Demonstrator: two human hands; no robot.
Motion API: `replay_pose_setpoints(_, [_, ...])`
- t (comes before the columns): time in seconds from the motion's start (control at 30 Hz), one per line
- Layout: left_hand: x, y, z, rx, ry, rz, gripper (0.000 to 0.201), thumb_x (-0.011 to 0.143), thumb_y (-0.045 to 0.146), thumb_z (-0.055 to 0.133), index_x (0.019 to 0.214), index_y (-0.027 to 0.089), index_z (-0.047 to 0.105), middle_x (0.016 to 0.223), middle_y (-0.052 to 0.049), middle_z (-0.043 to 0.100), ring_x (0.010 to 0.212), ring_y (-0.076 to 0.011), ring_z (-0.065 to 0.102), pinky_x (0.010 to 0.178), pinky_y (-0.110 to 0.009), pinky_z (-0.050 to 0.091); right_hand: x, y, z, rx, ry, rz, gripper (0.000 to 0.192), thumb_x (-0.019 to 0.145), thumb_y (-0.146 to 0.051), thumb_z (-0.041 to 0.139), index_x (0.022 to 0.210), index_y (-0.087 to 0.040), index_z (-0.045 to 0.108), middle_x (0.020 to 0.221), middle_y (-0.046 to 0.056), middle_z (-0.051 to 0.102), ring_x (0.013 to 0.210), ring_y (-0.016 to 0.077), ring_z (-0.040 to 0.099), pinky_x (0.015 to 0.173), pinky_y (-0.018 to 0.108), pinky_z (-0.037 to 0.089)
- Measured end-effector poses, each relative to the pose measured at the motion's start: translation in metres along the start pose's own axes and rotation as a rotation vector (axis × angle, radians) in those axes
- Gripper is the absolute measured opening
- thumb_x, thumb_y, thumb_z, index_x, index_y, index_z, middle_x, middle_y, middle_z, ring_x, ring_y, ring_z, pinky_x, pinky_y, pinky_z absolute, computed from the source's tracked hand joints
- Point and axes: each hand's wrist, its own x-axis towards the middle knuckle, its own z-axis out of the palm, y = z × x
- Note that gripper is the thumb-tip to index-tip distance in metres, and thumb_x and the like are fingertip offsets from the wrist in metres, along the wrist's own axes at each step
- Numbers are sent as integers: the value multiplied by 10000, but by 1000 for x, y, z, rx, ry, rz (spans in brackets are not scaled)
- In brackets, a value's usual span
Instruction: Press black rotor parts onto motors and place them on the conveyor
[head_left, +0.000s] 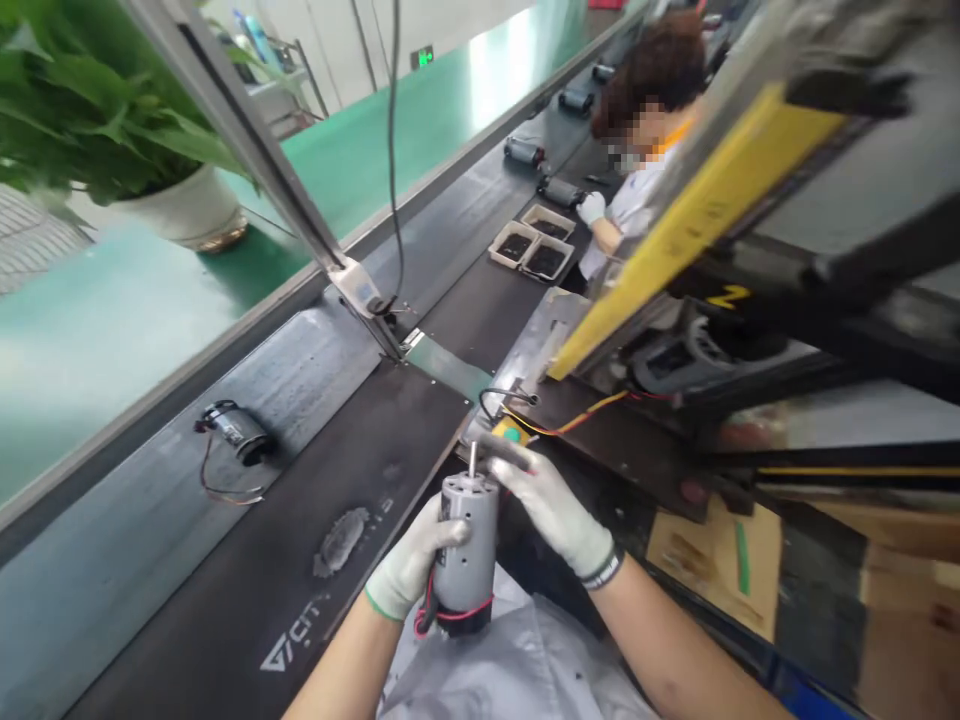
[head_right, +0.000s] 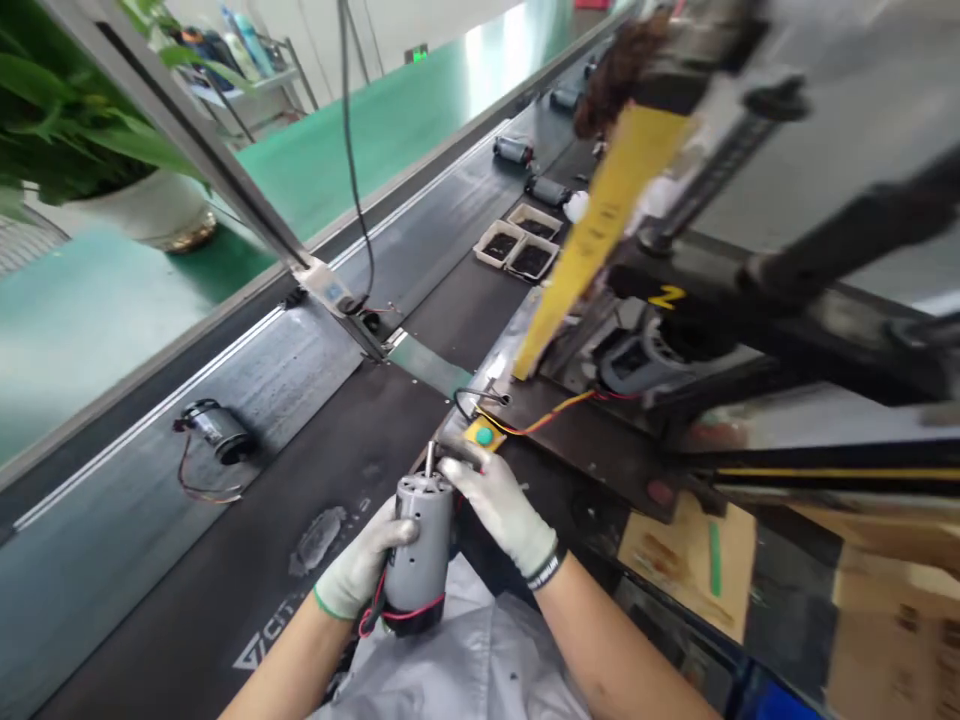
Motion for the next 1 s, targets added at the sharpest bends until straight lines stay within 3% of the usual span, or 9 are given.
replay_pose_setpoints(0.1, [-2,-24,60,68,-79,-52,607,768,364,842,1322,172,688,1189,-111,753,1038,-277,691,897,-340,553,-43,4,-49,152,-67,77,411,888,-499,810,1139,-174,794,1030,93,800,975,262,733,947,420,563])
replay_pose_setpoints(0.23, [4,-66,121,175,-137,-113,612,772,356,841,1333,169,682,1185,-108,754,1037,-277,686,905,-342,543,-107,22,-107,401,41,99,399,750,-485,926,914,-150,786,842,57,767,784,199,681,793,327,527])
replay_pose_setpoints(0.37, [12,-105,175,228,-173,-166,634,777,352,838,1364,177,674,1273,-116,740,1136,-309,675,947,-355,542,-158,28,-157,393,191,0,381,792,-499,901,845,-150,756,812,32,724,749,166,613,743,296,494])
replay_pose_setpoints(0.47, [18,-127,207,264,-175,-206,635,775,339,833,1372,189,675,1280,-106,744,1137,-306,677,951,-352,546,-185,30,-189,373,253,-100,374,880,-540,815,938,-173,778,928,43,750,845,185,630,827,316,514])
replay_pose_setpoints(0.57, [24,-144,229,315,-176,-227,660,761,338,840,1381,191,667,1277,-108,746,1156,-322,675,967,-368,552,-203,35,-214,411,293,-121,392,825,-533,862,987,-182,793,951,47,767,884,208,648,863,338,518])
replay_pose_setpoints(0.7, [33,-161,244,366,-187,-276,659,765,347,840,1378,180,664,1313,-126,738,1193,-346,672,965,-374,553,-221,46,-233,466,374,-99,406,792,-540,880,937,-172,783,876,44,755,825,205,643,799,335,507])
replay_pose_setpoints(0.87, [44,-176,255,393,-208,-305,664,795,354,827,1411,179,650,1358,-124,731,1204,-340,675,1005,-382,544,-234,57,-248,451,460,-134,383,796,-521,882,861,-160,771,819,26,725,785,175,605,812,319,496])
replay_pose_setpoints(1.0, [48,-182,258,428,-169,-311,647,791,346,837,1389,169,666,1335,-124,745,1185,-326,682,987,-364,545,-232,63,-250,503,467,-99,417,779,-543,892,916,-164,787,857,31,745,805,184,624,845,333,513])
